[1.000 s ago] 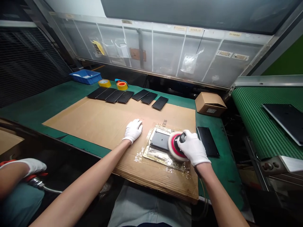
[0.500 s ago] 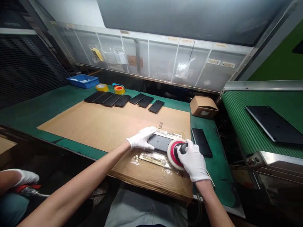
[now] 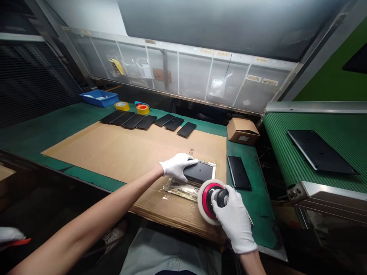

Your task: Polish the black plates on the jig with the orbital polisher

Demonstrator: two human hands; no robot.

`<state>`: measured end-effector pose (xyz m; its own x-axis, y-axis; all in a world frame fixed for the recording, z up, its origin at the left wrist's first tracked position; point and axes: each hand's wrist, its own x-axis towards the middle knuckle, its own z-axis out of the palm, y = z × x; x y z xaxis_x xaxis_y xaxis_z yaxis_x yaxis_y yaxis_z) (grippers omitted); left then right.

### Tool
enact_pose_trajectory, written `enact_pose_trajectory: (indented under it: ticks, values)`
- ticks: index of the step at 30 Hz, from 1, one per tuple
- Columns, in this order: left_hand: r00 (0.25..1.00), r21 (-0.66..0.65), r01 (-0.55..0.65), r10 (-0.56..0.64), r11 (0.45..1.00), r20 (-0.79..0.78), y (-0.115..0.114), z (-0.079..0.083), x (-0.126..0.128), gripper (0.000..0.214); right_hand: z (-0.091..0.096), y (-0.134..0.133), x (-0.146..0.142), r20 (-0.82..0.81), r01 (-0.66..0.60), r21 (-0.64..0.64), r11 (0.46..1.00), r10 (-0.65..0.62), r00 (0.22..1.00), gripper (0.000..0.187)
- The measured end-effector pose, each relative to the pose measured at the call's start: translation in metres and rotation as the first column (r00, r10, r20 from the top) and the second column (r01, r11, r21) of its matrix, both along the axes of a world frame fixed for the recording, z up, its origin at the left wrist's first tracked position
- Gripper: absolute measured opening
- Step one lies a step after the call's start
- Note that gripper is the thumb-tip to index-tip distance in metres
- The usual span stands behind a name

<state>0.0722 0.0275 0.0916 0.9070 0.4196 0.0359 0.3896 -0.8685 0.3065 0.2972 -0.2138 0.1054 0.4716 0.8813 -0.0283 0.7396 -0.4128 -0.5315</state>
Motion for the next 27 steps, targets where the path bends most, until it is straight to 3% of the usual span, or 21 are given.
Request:
enact_pose_trajectory:
  ticks: [4,7,12,18,21,23,25,27]
  values:
    - [0.978,0.01,-0.202,0.201,0.979,0.053,0.011,0.028,-0.012,0.103,0.0,0.006,0.007,0.007,0.039,-0.053,0.998,-0.039,0.999,0.066]
    - [0.948,0.008,-0.289,0.285,0.957,0.142,0.004,0.044,-0.028,0.103,-0.001,0.025,0.015,0.023,0.088,-0.063,0.994,-0.086,0.996,0.075]
    - [0.94,-0.018,-0.251,0.248,0.968,0.236,-0.042,0.058,-0.058,0.101,-0.013,0.049,0.027,-0.077,0.091,-0.013,0.996,-0.092,0.993,0.101]
    - [0.947,-0.071,-0.131,0.146,0.989,0.287,-0.097,0.063,-0.074,0.098,-0.026,0.035,0.036,-0.134,0.102,0.067,0.992,-0.093,0.987,0.122]
    - [0.953,-0.101,-0.106,0.13,0.989,0.273,-0.113,0.071,-0.073,0.093,-0.015,0.019,0.029,-0.021,0.132,0.137,0.982,-0.13,0.991,0.125]
    - [0.962,-0.141,-0.064,0.099,0.988,0.255,-0.121,0.079,-0.07,0.088,0.004,0.007,0.017,-0.024,0.148,0.283,0.948,-0.147,0.989,0.117]
    - [0.967,-0.176,0.003,0.042,0.984,0.252,-0.126,0.09,-0.066,0.083,0.026,-0.005,-0.001,-0.247,0.123,0.373,0.92,-0.029,0.969,0.096]
    - [0.966,-0.189,0.089,-0.039,0.978,0.254,-0.128,0.1,-0.063,0.076,0.047,-0.014,-0.02,-0.567,-0.007,0.296,0.955,0.182,0.804,0.073]
